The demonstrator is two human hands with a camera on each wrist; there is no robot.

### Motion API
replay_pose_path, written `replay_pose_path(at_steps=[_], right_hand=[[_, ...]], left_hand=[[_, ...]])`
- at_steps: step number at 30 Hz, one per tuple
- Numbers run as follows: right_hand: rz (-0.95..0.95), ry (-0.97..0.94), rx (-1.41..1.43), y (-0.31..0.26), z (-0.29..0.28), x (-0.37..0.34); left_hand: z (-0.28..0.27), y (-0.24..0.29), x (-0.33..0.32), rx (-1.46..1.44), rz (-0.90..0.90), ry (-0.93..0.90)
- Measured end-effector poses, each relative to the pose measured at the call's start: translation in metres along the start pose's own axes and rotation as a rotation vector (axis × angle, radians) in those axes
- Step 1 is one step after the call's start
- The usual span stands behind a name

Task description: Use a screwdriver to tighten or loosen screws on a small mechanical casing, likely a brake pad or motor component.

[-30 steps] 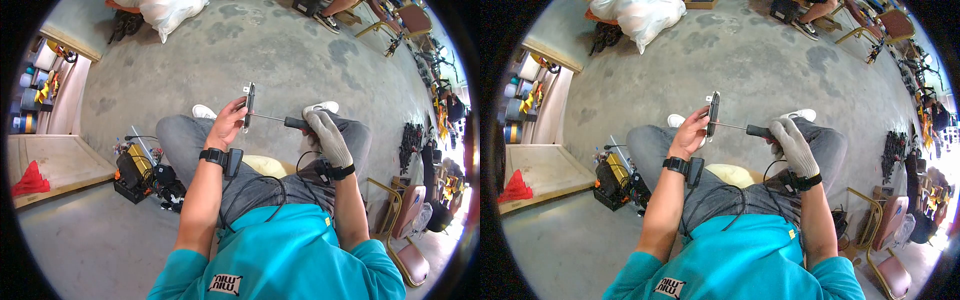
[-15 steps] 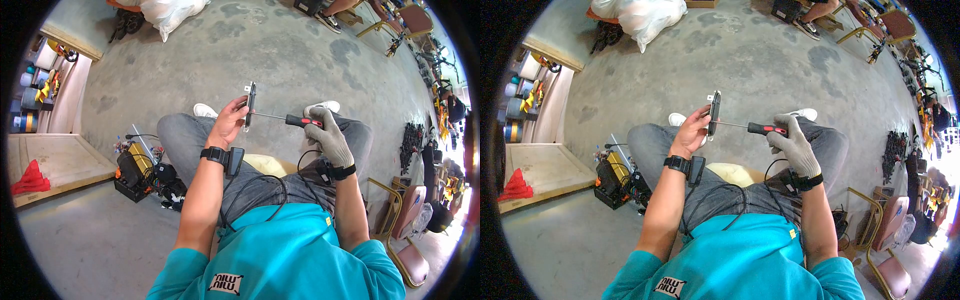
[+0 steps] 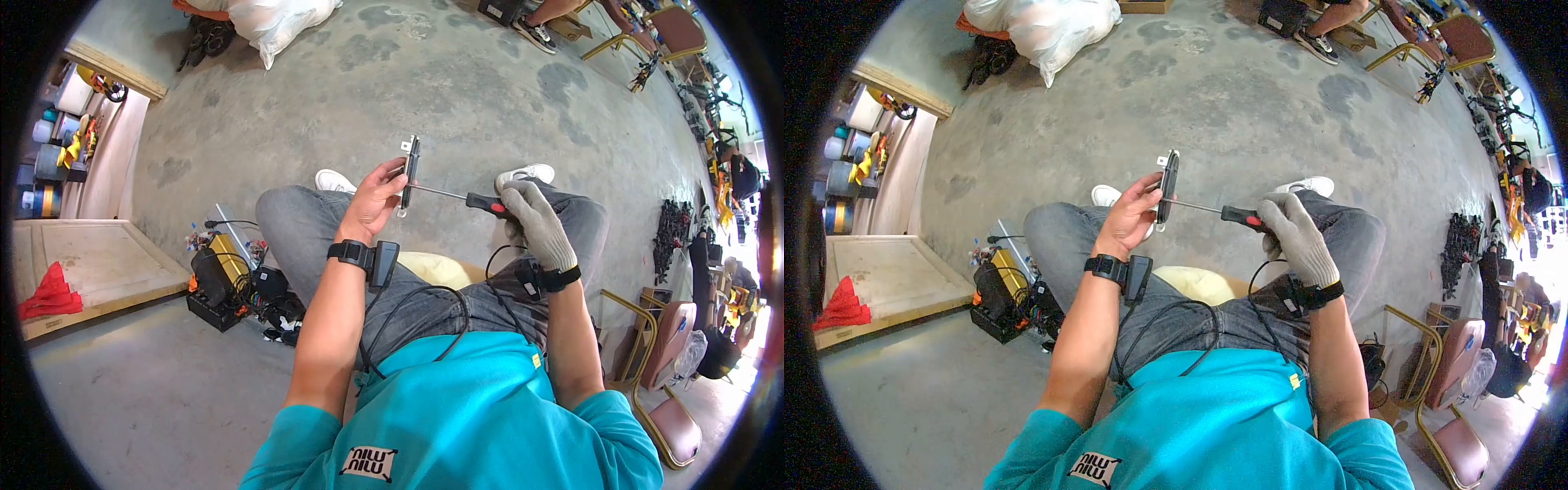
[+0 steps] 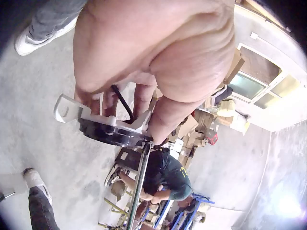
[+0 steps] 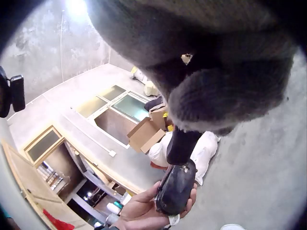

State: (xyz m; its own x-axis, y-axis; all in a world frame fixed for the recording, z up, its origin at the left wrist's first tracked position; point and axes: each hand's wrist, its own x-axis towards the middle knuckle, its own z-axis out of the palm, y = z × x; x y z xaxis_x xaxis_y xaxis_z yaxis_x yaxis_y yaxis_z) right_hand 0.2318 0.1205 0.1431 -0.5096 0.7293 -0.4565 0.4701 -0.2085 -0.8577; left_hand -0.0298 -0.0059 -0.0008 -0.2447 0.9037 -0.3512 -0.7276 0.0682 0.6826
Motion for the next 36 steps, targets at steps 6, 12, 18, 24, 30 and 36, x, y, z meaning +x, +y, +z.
replay_pose_path(at_steps=[6, 12, 18, 24, 30, 36], right_hand=[[-0.073, 0.023, -0.034, 0.006, 0.006, -0.001], [-0.006, -0.072, -0.095, -0.004, 0.000, -0.003], [0.059, -0.102, -0.069, -0.008, 0.000, -0.005], [0.151, -0.047, 0.036, -0.015, 0.013, -0.013], [-0.247, -0.035, -0.149, 0.016, 0.006, 0.000], [0.047, -0.040, 0.388, 0.025, -0.001, 0.015]], left_hand=[[0.002, 0.001, 0.000, -0.010, 0.006, 0.006], [0.003, 0.002, -0.002, -0.008, 0.007, 0.022], [0.003, 0.000, 0.000, -0.005, 0.007, 0.007], [0.004, -0.005, 0.001, 0.066, 0.031, 0.025], [0.002, -0.013, 0.006, 0.010, 0.090, 0.077], [0.002, 0.013, -0.017, -0.331, 0.192, 0.017]])
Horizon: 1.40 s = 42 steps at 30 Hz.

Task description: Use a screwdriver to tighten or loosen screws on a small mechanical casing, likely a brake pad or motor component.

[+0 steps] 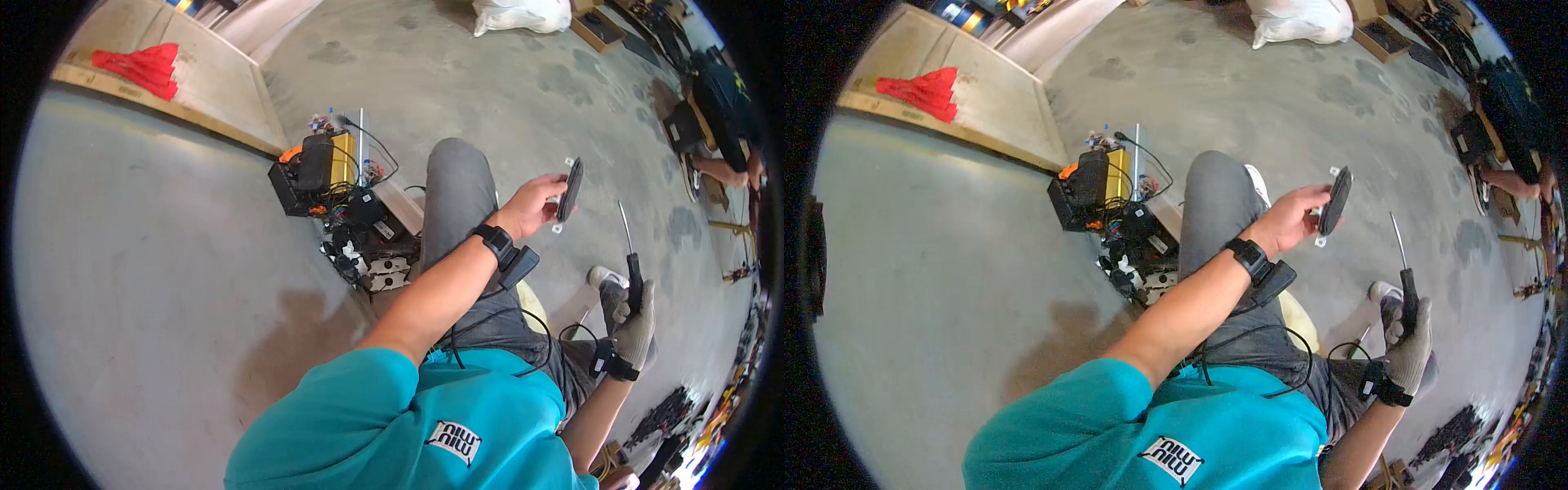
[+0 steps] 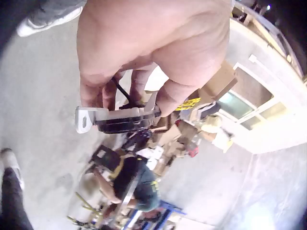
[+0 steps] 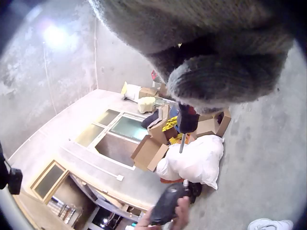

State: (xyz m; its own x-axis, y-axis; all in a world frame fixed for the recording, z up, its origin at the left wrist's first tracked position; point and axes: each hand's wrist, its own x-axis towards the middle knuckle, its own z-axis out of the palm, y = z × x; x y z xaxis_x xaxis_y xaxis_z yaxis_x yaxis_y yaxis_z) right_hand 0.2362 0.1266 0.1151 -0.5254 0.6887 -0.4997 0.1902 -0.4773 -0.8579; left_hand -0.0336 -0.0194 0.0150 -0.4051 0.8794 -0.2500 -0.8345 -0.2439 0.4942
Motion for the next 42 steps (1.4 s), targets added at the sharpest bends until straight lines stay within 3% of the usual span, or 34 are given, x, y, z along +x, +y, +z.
replay_pose_path(at_steps=[2, 4, 6, 7, 8, 9, 10, 11, 12, 13, 15, 16, 18, 19, 20, 23, 25, 26, 28, 32, 34, 35, 37, 39, 42], right_hand=[[0.041, 0.117, 0.105, 0.003, 0.002, 0.004], [0.108, 0.054, 0.129, 0.005, -0.008, 0.010], [0.173, -0.010, 0.161, 0.013, -0.009, 0.018], [0.170, 0.028, 0.187, 0.019, -0.006, 0.023], [0.169, 0.064, 0.216, 0.025, -0.005, 0.030], [0.173, 0.060, 0.219, 0.030, -0.004, 0.036], [0.190, 0.060, 0.216, 0.035, -0.003, 0.042], [0.207, 0.060, 0.212, 0.039, -0.002, 0.046], [0.204, -0.042, 0.196, 0.044, -0.001, 0.050], [0.205, -0.044, 0.198, 0.050, 0.000, 0.055], [0.274, -0.008, 0.159, 0.062, -0.003, 0.067], [0.312, 0.001, 0.121, 0.065, -0.005, 0.071], [0.326, 0.006, 0.088, 0.066, 0.000, 0.070], [0.344, 0.014, 0.055, 0.067, -0.002, 0.069], [0.339, -0.014, 0.083, 0.074, -0.008, 0.075], [0.377, 0.041, 0.076, 0.073, -0.017, 0.070], [0.372, 0.019, 0.073, 0.074, -0.022, 0.070], [0.394, 0.024, 0.082, 0.077, -0.026, 0.071], [0.412, 0.020, 0.093, 0.079, -0.027, 0.073], [0.443, 0.074, 0.058, 0.082, -0.020, 0.075], [0.435, 0.076, 0.044, 0.081, -0.016, 0.073], [0.432, 0.067, 0.011, 0.080, -0.014, 0.071], [0.434, 0.069, -0.022, 0.080, -0.013, 0.069], [0.437, 0.124, 0.022, 0.080, -0.012, 0.070], [0.426, 0.106, 0.016, 0.079, -0.013, 0.070]], left_hand=[[0.011, 0.038, -0.020, -0.124, 0.140, -0.090], [0.025, 0.093, -0.058, -0.236, 0.249, -0.130], [0.014, 0.147, -0.099, -0.310, 0.344, -0.068], [0.009, 0.176, -0.125, -0.083, 0.440, -0.013], [-0.014, 0.196, -0.147, -0.264, 0.453, -0.130], [-0.029, 0.211, -0.169, -0.243, 0.543, -0.069], [-0.034, 0.218, -0.191, -0.035, 0.672, 0.220], [-0.062, 0.223, -0.210, -0.024, 0.704, 0.190], [-0.087, 0.221, -0.224, 0.124, 0.752, 0.358], [-0.111, 0.215, -0.239, 0.236, 0.743, 0.442], [-0.166, 0.182, -0.262, 0.178, 0.724, 0.647], [-0.210, 0.161, -0.278, 0.180, 0.614, 0.809], [-0.277, 0.112, -0.304, 0.208, 0.445, 0.921], [-0.277, 0.095, -0.312, 0.244, 0.292, 1.110], [-0.290, 0.085, -0.319, 0.099, 0.245, 1.140], [-0.322, 0.070, -0.340, 0.203, 0.121, 1.332], [-0.278, 0.105, -0.334, 0.328, 0.081, 1.401], [-0.307, 0.119, -0.344, 0.354, 0.146, 1.218], [-0.314, 0.145, -0.339, 0.392, 0.445, 1.334], [-0.320, 0.188, -0.344, 0.424, 0.464, 1.441], [-0.320, 0.188, -0.344, 0.574, 0.246, 1.575], [-0.320, 0.184, -0.342, 0.579, 0.244, 1.573], [-0.338, 0.153, -0.342, 0.597, 0.038, 1.504], [-0.372, 0.109, -0.343, 0.459, 0.110, 1.539], [-0.344, 0.072, -0.341, 0.351, -0.009, 1.448]])
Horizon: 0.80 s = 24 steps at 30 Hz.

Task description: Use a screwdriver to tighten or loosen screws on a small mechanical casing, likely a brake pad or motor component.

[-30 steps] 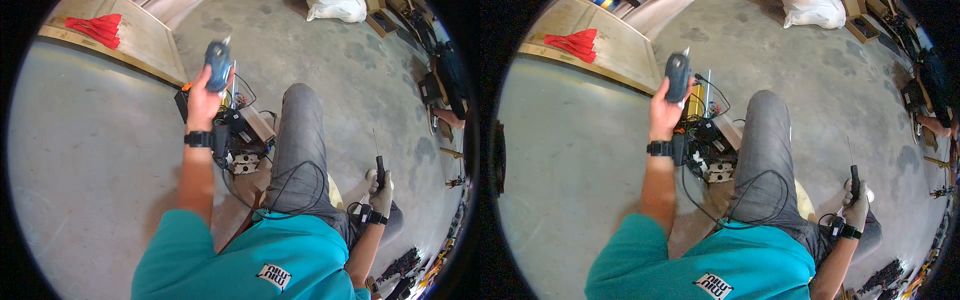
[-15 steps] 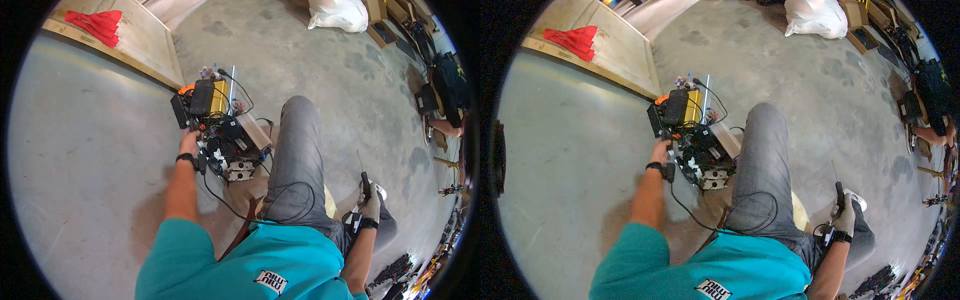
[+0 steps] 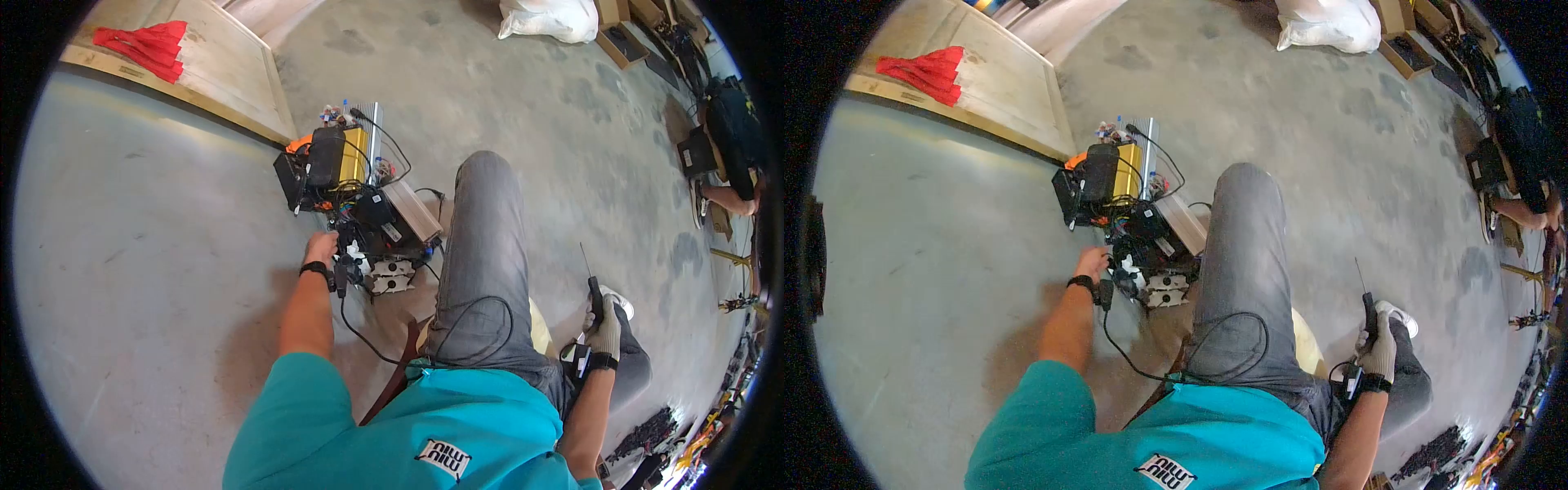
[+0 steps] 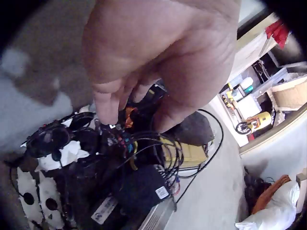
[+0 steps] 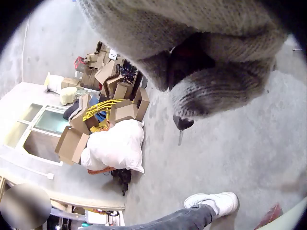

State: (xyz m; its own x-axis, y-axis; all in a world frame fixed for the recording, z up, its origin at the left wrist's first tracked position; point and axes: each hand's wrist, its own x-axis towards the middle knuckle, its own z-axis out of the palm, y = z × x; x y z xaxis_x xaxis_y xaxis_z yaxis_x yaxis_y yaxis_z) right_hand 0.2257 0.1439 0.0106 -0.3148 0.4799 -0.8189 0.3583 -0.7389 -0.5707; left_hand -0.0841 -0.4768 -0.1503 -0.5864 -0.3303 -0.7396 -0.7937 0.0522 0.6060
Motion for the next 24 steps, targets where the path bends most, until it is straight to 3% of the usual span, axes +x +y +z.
replay_pose_path(at_steps=[7, 13, 15, 16, 20, 22, 23, 24], right_hand=[[0.032, -0.040, -0.016, 0.002, -0.003, 0.002], [0.019, -0.023, -0.123, 0.005, -0.004, 0.005], [0.054, 0.001, -0.114, 0.005, 0.001, 0.005], [0.059, 0.003, -0.122, 0.005, 0.002, 0.005], [0.084, 0.027, -0.212, 0.006, 0.011, 0.008], [0.077, 0.036, -0.273, 0.006, 0.018, 0.003], [0.072, 0.033, -0.305, 0.006, 0.021, 0.000], [0.066, 0.030, -0.337, 0.007, 0.024, -0.001]], left_hand=[[0.011, -0.069, -0.029, 0.052, -0.204, -0.063], [0.031, -0.088, -0.037, 0.120, -0.205, -0.126], [0.038, -0.095, -0.015, 0.323, -0.098, -0.204], [0.030, -0.130, 0.037, 1.034, 0.500, -0.240], [0.047, -0.087, 0.030, 1.117, 0.430, -0.114], [0.049, -0.058, 0.004, 0.750, 0.148, -0.026], [0.048, -0.052, -0.002, 0.751, 0.138, -0.024], [0.047, -0.051, -0.003, 0.828, 0.108, 0.114]])
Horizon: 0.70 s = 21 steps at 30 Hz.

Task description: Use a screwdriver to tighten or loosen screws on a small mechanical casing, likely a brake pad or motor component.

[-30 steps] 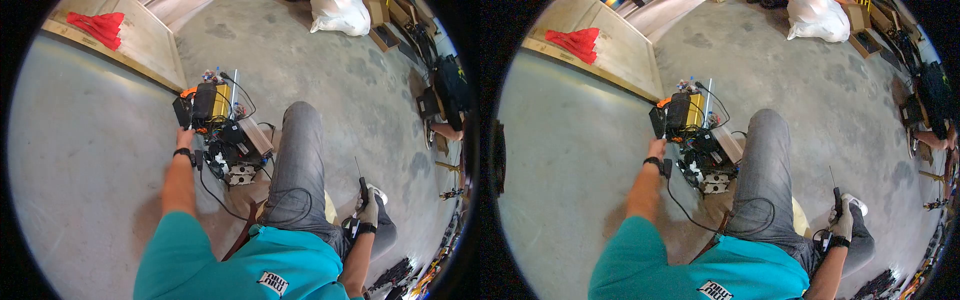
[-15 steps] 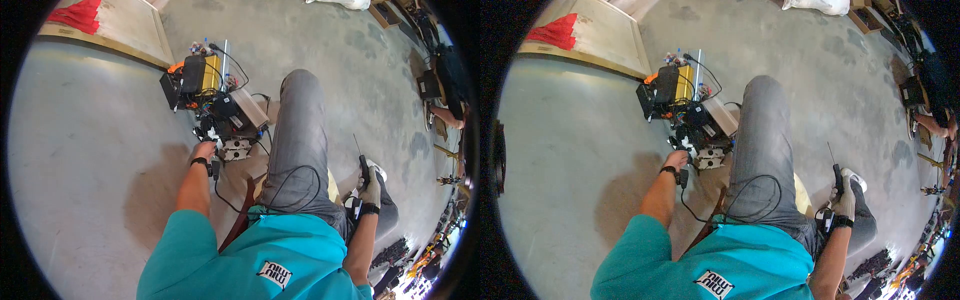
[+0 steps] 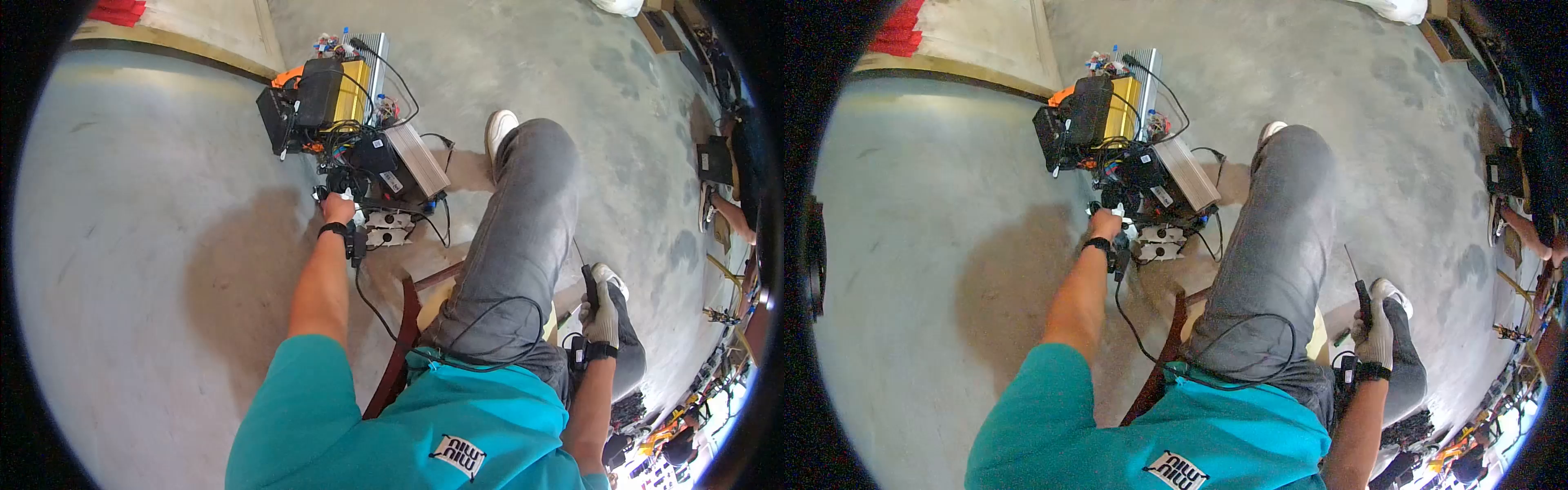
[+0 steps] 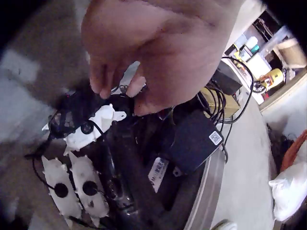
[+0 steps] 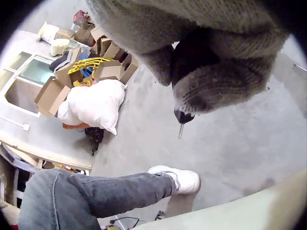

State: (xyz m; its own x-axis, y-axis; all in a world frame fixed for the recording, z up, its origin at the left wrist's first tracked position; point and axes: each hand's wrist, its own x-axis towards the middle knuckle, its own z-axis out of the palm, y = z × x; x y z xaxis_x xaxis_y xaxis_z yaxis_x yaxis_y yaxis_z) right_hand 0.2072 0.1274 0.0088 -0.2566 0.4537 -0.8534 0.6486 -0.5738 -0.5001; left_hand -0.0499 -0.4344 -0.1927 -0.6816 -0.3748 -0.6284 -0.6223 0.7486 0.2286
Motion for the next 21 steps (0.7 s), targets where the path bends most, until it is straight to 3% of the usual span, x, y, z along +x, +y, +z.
replay_pose_path(at_steps=[1, 3, 5, 10, 12, 15, 21], right_hand=[[0.007, 0.003, -0.006, 0.000, 0.001, 0.001], [0.030, 0.012, -0.015, 0.001, 0.001, 0.002], [0.032, 0.032, -0.064, 0.002, 0.002, 0.004], [0.013, 0.033, -0.159, -0.007, 0.014, -0.010], [0.044, 0.057, -0.175, -0.009, 0.010, -0.010], [0.066, 0.088, -0.200, -0.012, 0.013, -0.011], [0.048, 0.126, -0.361, -0.019, 0.033, -0.019]], left_hand=[[0.000, -0.001, 0.000, 0.087, -0.074, 0.107], [-0.005, -0.013, 0.009, 0.043, -0.132, 0.064], [-0.018, -0.012, 0.008, 0.093, -0.020, 0.130], [-0.013, -0.048, 0.068, 0.162, 0.037, 0.045], [-0.008, -0.062, 0.089, 0.154, 0.136, 0.049], [-0.010, -0.058, 0.093, 0.169, 0.094, -0.055], [0.013, -0.063, 0.073, 0.184, -0.021, -0.053]])
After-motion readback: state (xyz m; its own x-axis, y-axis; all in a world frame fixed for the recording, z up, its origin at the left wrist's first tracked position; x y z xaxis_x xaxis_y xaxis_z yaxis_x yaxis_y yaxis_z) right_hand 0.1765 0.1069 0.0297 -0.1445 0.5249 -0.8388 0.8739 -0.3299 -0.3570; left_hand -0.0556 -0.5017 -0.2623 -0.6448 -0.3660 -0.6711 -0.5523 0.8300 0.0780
